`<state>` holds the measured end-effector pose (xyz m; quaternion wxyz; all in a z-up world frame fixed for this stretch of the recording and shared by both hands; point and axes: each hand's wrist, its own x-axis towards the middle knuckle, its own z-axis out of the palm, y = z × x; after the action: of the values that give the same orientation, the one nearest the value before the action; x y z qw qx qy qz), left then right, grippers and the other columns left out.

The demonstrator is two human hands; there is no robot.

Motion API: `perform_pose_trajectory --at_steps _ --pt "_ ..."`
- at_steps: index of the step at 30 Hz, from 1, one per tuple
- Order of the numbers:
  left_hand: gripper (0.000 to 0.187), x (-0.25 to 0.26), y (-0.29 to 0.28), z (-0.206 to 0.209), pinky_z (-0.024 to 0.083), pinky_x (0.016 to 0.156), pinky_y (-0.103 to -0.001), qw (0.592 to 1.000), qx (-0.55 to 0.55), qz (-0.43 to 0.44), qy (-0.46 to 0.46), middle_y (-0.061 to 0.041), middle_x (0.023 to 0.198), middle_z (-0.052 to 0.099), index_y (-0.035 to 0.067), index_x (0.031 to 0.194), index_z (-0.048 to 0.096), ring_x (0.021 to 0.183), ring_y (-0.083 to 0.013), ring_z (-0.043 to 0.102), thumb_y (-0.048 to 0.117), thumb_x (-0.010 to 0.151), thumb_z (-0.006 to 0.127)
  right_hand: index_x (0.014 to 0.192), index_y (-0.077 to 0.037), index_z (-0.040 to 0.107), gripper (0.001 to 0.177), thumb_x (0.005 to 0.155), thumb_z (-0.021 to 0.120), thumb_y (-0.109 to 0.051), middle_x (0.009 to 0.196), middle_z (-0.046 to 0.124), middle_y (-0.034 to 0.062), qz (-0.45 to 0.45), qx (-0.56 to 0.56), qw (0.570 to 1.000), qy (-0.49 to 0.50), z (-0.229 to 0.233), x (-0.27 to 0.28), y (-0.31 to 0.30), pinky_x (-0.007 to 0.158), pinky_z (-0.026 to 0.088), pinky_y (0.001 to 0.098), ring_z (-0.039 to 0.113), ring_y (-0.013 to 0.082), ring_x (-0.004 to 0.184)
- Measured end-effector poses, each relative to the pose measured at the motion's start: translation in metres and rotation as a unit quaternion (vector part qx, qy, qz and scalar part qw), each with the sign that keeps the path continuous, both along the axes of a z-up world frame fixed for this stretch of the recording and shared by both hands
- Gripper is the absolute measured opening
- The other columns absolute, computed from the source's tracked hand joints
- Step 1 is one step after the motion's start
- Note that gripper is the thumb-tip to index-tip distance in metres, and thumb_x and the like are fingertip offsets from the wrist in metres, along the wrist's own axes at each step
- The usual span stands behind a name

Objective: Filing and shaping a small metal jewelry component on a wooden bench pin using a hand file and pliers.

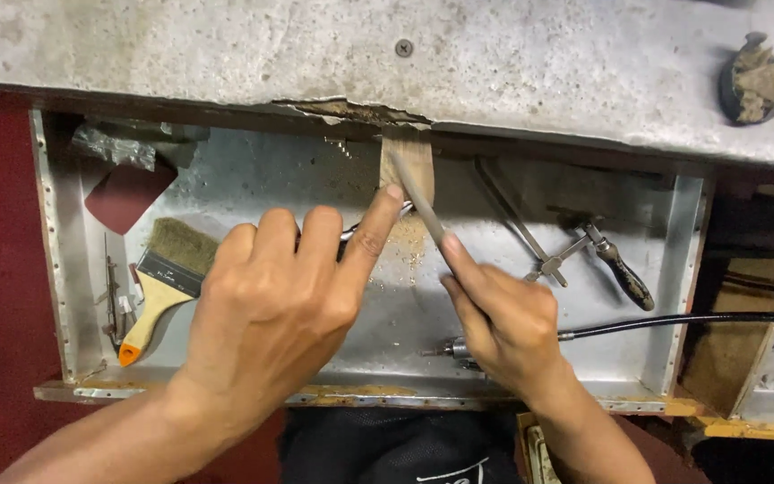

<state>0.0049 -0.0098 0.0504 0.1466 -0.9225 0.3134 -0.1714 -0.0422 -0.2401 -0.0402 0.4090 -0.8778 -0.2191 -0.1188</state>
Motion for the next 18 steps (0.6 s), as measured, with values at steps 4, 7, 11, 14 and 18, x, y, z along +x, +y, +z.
perform_pose_trajectory --at_steps 4,7,11,14,18 --pt "0.054 0.000 -0.001 -0.002 0.029 0.055 -0.032 1.000 -0.012 0.006 -0.010 0.002 0.071 0.036 0.027 0.147 0.064 0.059 -0.0180 0.035 0.006 0.102 0.045 0.141 0.006 0.056 0.041 0.101 0.067 0.010 0.069 0.041 0.0060 -0.003 -0.008 1.000 -0.023 -0.005 -0.005 0.000 0.052 0.034 0.0341 0.037 0.0159 0.054" --pt "0.054 -0.002 -0.001 -0.006 0.027 0.054 -0.030 1.000 -0.025 0.002 -0.018 0.003 0.070 0.034 0.025 0.147 0.065 0.059 -0.0163 0.032 0.004 0.102 0.046 0.138 0.005 0.055 0.042 0.098 0.067 0.010 0.066 0.061 0.0046 -0.013 0.011 1.000 0.007 -0.019 -0.032 -0.012 0.045 0.048 0.0232 0.048 0.0109 0.049" --pt "0.054 -0.001 0.000 -0.007 0.026 0.055 -0.030 0.999 0.002 0.003 -0.035 0.003 0.072 0.032 0.025 0.150 0.063 0.060 -0.0161 0.031 0.005 0.103 0.046 0.139 0.007 0.056 0.038 0.102 0.066 0.011 0.074 0.051 0.0083 0.005 -0.007 0.999 -0.031 -0.002 0.005 0.005 0.056 0.044 0.0310 0.048 0.0167 0.058" --pt "0.055 -0.001 0.000 -0.006 0.026 0.055 -0.030 0.999 -0.009 0.003 -0.036 0.003 0.071 0.033 0.026 0.148 0.065 0.060 -0.0160 0.031 0.004 0.101 0.046 0.144 0.004 0.054 0.043 0.103 0.068 0.009 0.072 0.049 0.0066 0.008 -0.018 0.999 -0.040 -0.008 -0.003 -0.001 0.056 0.044 0.0317 0.045 0.0161 0.058" --pt "0.053 0.003 0.000 -0.005 0.027 0.054 -0.030 0.999 -0.011 0.003 -0.032 0.003 0.071 0.035 0.023 0.149 0.062 0.059 -0.0159 0.033 0.004 0.102 0.047 0.138 0.007 0.057 0.041 0.099 0.069 0.008 0.069 0.051 0.0056 0.001 -0.016 1.000 -0.018 -0.005 -0.008 -0.007 0.051 0.039 0.0306 0.044 0.0130 0.053"
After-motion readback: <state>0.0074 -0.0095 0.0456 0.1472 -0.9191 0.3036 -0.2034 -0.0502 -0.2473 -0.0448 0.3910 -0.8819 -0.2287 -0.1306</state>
